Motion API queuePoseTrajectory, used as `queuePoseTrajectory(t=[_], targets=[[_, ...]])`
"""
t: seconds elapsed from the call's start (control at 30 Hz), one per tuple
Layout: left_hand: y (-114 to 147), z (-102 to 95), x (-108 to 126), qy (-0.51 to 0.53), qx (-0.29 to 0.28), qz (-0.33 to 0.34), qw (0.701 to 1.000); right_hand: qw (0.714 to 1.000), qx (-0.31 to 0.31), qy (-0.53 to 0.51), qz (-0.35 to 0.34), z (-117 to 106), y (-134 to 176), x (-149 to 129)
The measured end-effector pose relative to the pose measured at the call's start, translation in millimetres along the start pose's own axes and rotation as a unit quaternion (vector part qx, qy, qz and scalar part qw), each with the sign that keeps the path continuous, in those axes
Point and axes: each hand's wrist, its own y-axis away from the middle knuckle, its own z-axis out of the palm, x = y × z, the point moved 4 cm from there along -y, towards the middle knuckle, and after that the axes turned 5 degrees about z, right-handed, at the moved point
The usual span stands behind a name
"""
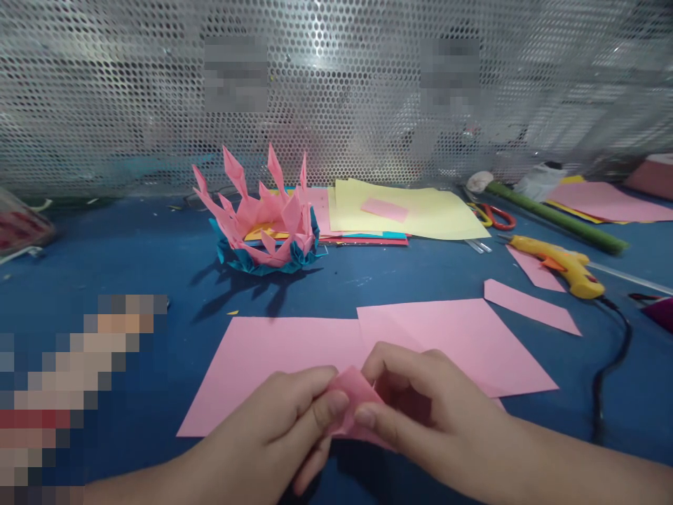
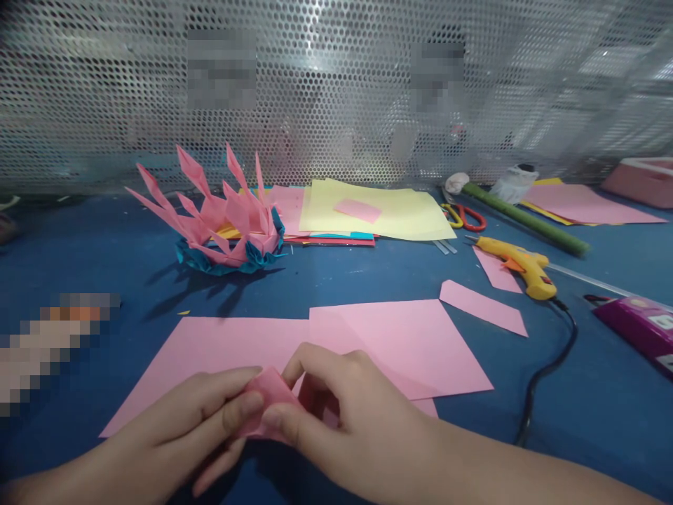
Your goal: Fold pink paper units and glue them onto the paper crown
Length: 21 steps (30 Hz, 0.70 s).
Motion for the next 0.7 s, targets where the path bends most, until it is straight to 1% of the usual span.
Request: queuePoseTrajectory(t=[0.1, 0.23, 0.37, 0.43, 0.47, 0.5, 0.53, 0.6, 0.67, 0.7], targets=[[-3.1, -2.8, 2.8, 0.012, 0.003, 0.011, 1.0, 0.999, 0.007, -0.024, 0.024, -1.0, -0.8, 3.4], [-4.1, -4.9, 8.5, -0.052, 0.023, 0.057, 0.997, 0.996, 0.001, -0.062, 0.068, 0.4, -1.4, 6.4], [-3.9, -4.5, 6.3, -0.118, 0.03, 0.041, 0.992, 0.995, 0.009, -0.062, 0.083, 0.3, -1.2, 6.5], [-4.0, -4.1, 5.2, -0.131, 0.029, 0.036, 0.99, 0.996, 0.007, -0.042, 0.074, -0.8, -1.0, 6.2], [-4.0, -4.1, 5.1, -0.138, 0.03, 0.037, 0.989, 0.999, 0.009, -0.013, 0.051, -2.0, -0.8, 4.9], [-3.8, -4.0, 5.0, -0.145, 0.032, 0.04, 0.988, 0.999, 0.02, 0.031, 0.013, -3.6, -0.3, 2.5], [-3.3, -3.6, 4.9, -0.153, 0.031, 0.043, 0.987, 0.995, 0.038, 0.084, -0.04, -5.0, 0.6, -1.3], [-1.6, -1.3, 3.7, -0.171, 0.017, 0.046, 0.984, 0.97, 0.074, 0.177, -0.15, -5.6, 4.3, -9.6], [1.2, 1.5, 1.9, -0.196, 0.005, 0.048, 0.979, 0.95, 0.089, 0.209, -0.216, -3.7, 7.7, -15.1], [2.6, 2.8, 1.0, -0.213, 0.003, 0.05, 0.976, 0.949, 0.085, 0.202, -0.228, -2.5, 8.6, -16.5]])
